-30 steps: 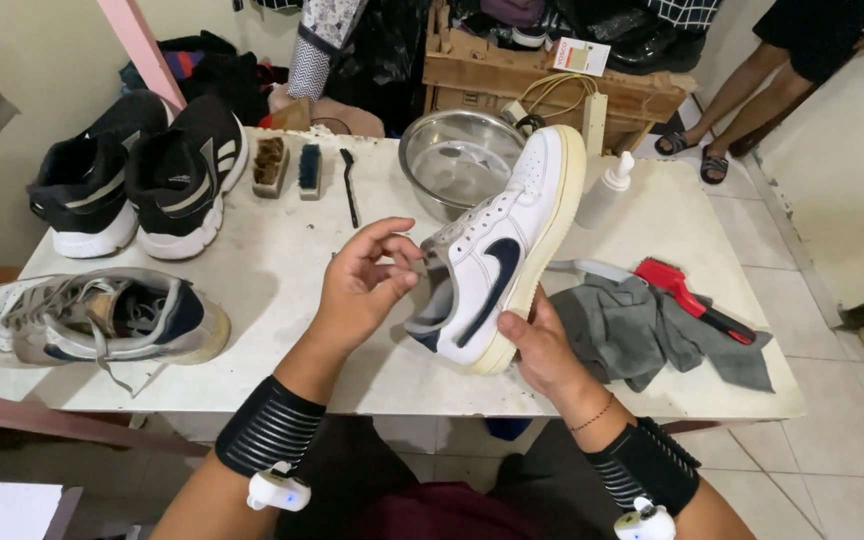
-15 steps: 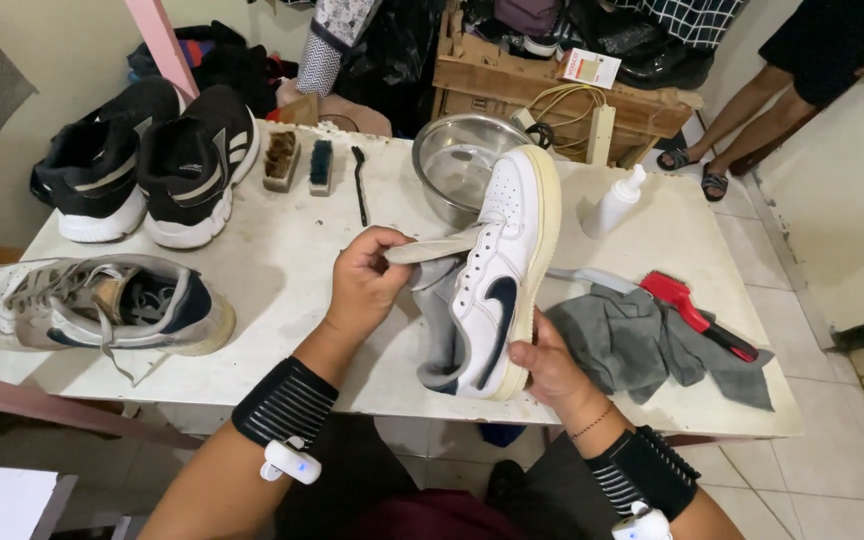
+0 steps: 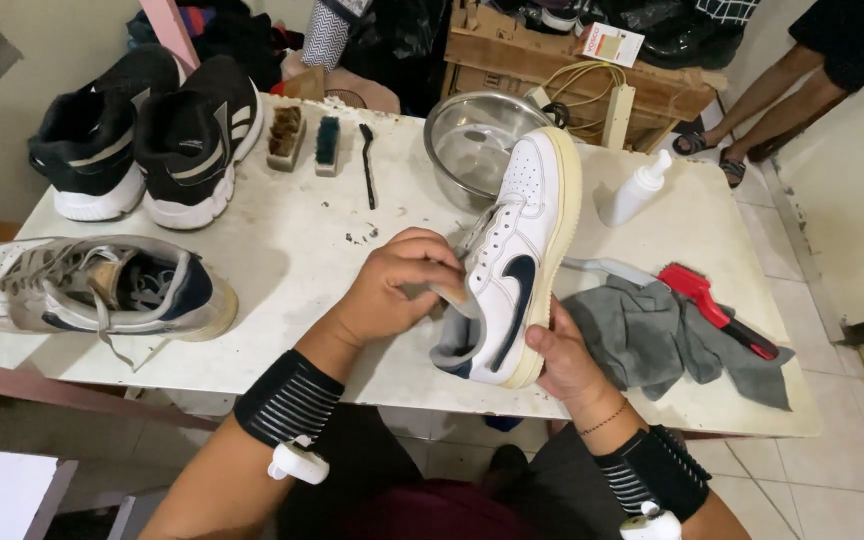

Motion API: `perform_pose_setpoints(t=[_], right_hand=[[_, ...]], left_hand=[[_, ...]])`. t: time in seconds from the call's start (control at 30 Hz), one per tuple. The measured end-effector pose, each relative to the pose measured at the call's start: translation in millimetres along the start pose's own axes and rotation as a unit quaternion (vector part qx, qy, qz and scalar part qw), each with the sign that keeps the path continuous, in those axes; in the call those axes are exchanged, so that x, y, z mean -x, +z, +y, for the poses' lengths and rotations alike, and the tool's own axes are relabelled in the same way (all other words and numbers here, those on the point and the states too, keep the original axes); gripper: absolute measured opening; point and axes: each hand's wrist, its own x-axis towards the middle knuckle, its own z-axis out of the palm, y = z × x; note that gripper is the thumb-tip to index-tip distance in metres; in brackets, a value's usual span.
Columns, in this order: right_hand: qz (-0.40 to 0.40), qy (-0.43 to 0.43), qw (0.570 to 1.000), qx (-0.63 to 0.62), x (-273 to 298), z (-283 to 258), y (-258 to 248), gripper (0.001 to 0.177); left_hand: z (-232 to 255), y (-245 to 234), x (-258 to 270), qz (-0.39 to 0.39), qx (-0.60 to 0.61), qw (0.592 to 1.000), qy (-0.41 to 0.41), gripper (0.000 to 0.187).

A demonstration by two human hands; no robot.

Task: The person cleans a white Nike sneaker by brushing the interior and exterior with a brush and wiping with a cloth. They rotate the shoe to access different areas, including the sole, and inspect the cleaned surfaces.

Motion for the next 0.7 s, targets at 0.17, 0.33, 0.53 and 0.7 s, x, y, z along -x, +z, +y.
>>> perform_pose_setpoints(t=[0.17, 0.33, 0.53, 0.7], right_hand=[[0.021, -0.001, 1.0, 0.018, -0.5, 8.1, -14.1, 0.085], [-0.026, 0.024, 0.993, 0.11, -6.6, -57.0, 61.8, 0.095], [-0.017, -0.04, 0.976, 0.215, -18.4, -66.1, 48.7, 0.129], [-0.008, -0.093, 0.984, 0.152, -20.5, -52.2, 50.3, 0.142]], left_hand=[[-33.0, -4.5, 11.6, 0.013, 0.21, 0.961, -0.179, 0.062], [11.3, 1.2, 0.6, -0.033, 0.218, 0.927, -0.302, 0.143], [-15.8, -4.9, 6.9, 0.112, 0.257, 0.91, -0.305, 0.1], [-29.9, -2.6, 11.8, 0.226, 0.261, 0.9, -0.265, 0.08]])
